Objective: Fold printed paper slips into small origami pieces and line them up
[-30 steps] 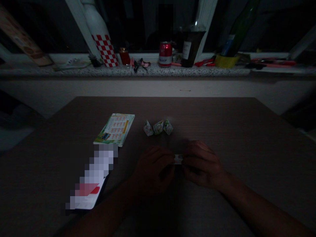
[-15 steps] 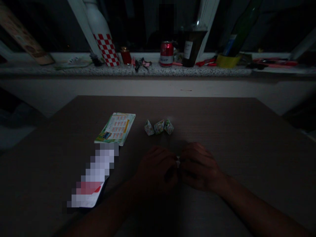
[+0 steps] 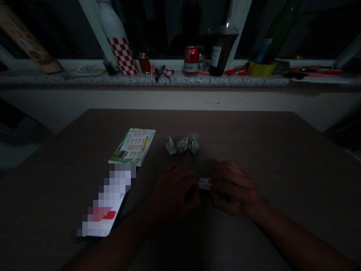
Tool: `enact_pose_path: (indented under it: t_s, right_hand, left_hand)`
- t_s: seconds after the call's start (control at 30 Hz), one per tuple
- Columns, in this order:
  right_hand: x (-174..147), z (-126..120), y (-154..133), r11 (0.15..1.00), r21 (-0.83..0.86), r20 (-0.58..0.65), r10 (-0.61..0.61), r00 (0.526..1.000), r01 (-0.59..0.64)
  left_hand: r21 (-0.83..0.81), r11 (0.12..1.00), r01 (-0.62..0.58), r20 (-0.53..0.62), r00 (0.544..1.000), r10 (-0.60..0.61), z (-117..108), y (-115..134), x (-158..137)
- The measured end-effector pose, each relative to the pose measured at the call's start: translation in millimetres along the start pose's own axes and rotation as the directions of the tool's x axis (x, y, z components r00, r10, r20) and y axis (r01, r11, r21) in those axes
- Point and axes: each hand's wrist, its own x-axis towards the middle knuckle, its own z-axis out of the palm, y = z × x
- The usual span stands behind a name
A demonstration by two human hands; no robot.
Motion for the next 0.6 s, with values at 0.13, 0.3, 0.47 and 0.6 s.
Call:
enact_pose_path:
  t_s: [0.13, 0.3, 0.47, 0.6]
  right_hand:
    - [2.7, -10.5, 3.8, 0.998, -0.028, -0.051, 0.049, 0.997, -0.050]
    - [3.2, -22.9, 7.8, 0.994, -0.051, -0.074, 0.092, 0.993, -0.096]
    - [-0.2, -10.7, 4.3, 0.998, -0.021, -0.042, 0.057, 0.998, -0.058]
    - [-0.2, -2.5, 0.7, 1.000, 0.003, -0.020, 0.025, 0.999, -0.025]
  left_hand:
    - [0.027, 0.997, 0.077, -0.041, 0.996, -0.076, -11.9, -9.6, -1.9]
    - [0.046, 0.992, 0.117, -0.059, 0.992, -0.114, -19.8, -9.7, -1.8]
    - [-0.011, 0.999, 0.037, -0.088, 0.995, -0.038, -9.9, 0.4, -1.5]
    - [-0.012, 1.000, 0.009, -0.050, 0.999, -0.010, -6.1, 2.8, -0.4]
